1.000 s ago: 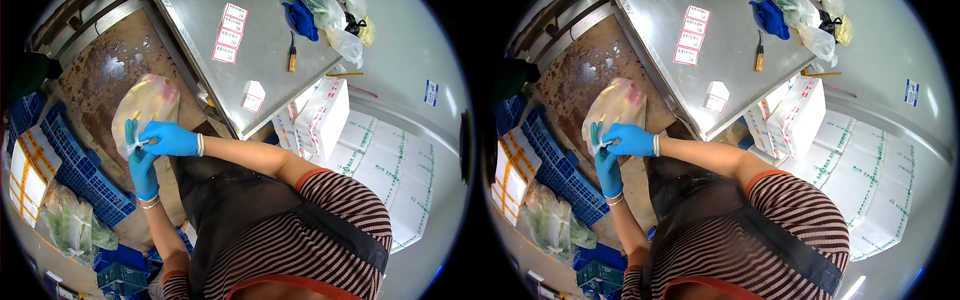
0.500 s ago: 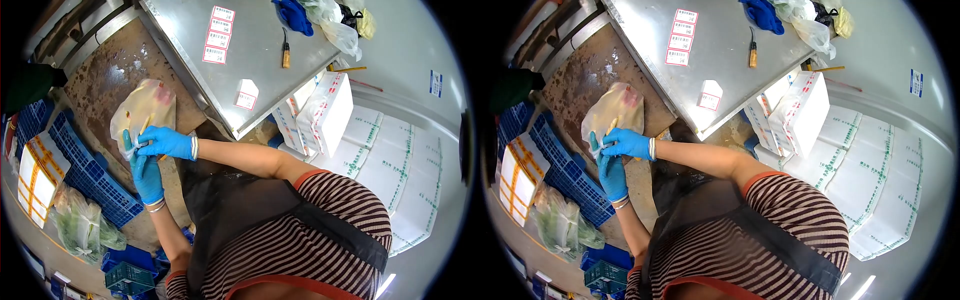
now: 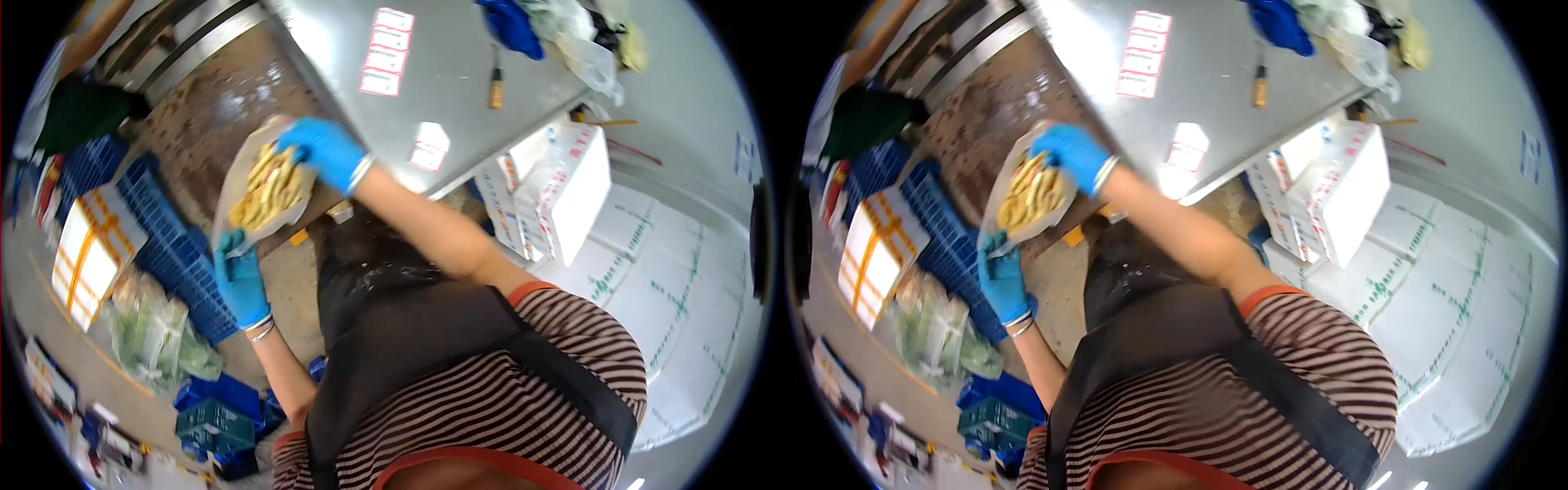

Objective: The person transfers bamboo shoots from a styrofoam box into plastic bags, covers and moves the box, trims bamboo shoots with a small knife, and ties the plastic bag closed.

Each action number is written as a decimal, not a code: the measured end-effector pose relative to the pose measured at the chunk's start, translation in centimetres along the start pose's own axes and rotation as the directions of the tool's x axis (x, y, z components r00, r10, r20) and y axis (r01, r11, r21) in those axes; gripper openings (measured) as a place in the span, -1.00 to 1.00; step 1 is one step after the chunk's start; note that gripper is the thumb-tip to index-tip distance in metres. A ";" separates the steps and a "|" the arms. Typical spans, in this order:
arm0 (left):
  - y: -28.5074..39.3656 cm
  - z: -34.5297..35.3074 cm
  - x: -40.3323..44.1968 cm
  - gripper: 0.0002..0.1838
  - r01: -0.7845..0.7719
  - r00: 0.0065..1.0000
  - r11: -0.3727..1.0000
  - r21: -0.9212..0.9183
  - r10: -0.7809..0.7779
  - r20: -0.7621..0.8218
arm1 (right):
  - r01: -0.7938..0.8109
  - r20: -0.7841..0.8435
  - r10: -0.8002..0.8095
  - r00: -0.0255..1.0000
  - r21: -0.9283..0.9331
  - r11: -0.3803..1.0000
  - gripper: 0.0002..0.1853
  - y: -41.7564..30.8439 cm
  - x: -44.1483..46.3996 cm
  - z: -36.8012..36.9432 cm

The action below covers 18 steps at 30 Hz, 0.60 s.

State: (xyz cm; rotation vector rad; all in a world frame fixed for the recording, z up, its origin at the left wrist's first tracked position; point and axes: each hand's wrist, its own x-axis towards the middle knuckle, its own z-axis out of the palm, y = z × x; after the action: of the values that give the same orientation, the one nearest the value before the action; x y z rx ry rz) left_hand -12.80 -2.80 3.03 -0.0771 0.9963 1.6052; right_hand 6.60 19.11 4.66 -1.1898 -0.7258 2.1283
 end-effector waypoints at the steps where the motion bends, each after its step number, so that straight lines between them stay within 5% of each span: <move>1: -0.2 -1.1 -0.7 -0.67 -0.052 0.986 0.997 0.065 0.061 -0.154 | 0.059 0.033 -0.054 0.998 -0.195 0.979 -0.81 -1.0 0.4 -1.2; 3: 0.1 -0.7 -1.4 -0.58 -0.039 0.991 0.967 0.253 0.069 -0.112 | -0.035 0.077 0.071 0.994 -0.390 0.920 -0.82 -1.5 2.1 -3.0; 4: 0.2 0.2 -2.0 -0.53 -0.014 0.997 0.954 0.299 0.035 -0.067 | -0.027 0.002 0.038 0.999 -0.660 0.751 -0.81 -3.0 1.5 -1.8; 5: 0.0 1.8 -2.4 -0.50 0.003 0.995 0.961 0.277 0.026 -0.101 | 0.103 0.013 -0.225 0.974 -0.913 0.395 -0.79 -2.9 1.3 -1.7; 6: -0.1 2.9 -2.4 -0.47 0.022 0.991 0.968 0.251 0.011 -0.132 | 0.228 0.095 -0.541 0.836 -0.956 0.186 -0.78 -2.3 0.6 -1.0; 8: -0.3 2.7 -2.3 -0.44 -0.001 0.991 0.981 0.193 0.027 -0.129 | 0.430 0.288 -0.667 0.687 -0.901 0.055 -0.76 -3.3 -1.6 2.9; 9: -0.4 4.0 -2.2 -0.43 -0.029 0.987 0.982 0.186 0.058 -0.150 | 0.477 0.363 -0.484 0.796 -0.869 0.134 -0.80 -3.4 -3.3 4.8; 10: -0.4 4.6 -2.1 -0.42 -0.056 0.982 0.982 0.181 0.087 -0.169 | 0.592 0.560 -0.296 0.774 -0.805 0.024 -0.75 -1.7 -3.7 5.3; 12: -0.5 3.3 -1.7 -0.40 -0.078 0.991 0.980 0.182 0.096 -0.089 | 0.584 0.565 0.170 0.807 -0.807 -0.090 -0.61 3.7 -1.8 5.9; 15: -0.5 3.8 -1.3 -0.41 -0.100 0.992 0.967 0.233 0.115 -0.052 | 0.558 0.554 0.159 0.817 -0.690 -0.461 -0.26 11.5 5.3 3.1; 18: -0.4 3.6 -1.4 -0.40 -0.099 0.991 0.961 0.257 0.119 -0.063 | 0.504 0.400 0.307 0.864 -0.698 -0.508 -0.17 12.1 8.8 2.8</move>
State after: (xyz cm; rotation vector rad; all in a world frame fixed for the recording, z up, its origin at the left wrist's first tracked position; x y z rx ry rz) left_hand -10.44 -1.62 5.84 0.0928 1.2780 1.5700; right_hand -2.34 16.72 -7.40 -0.8504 -3.4366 0.6895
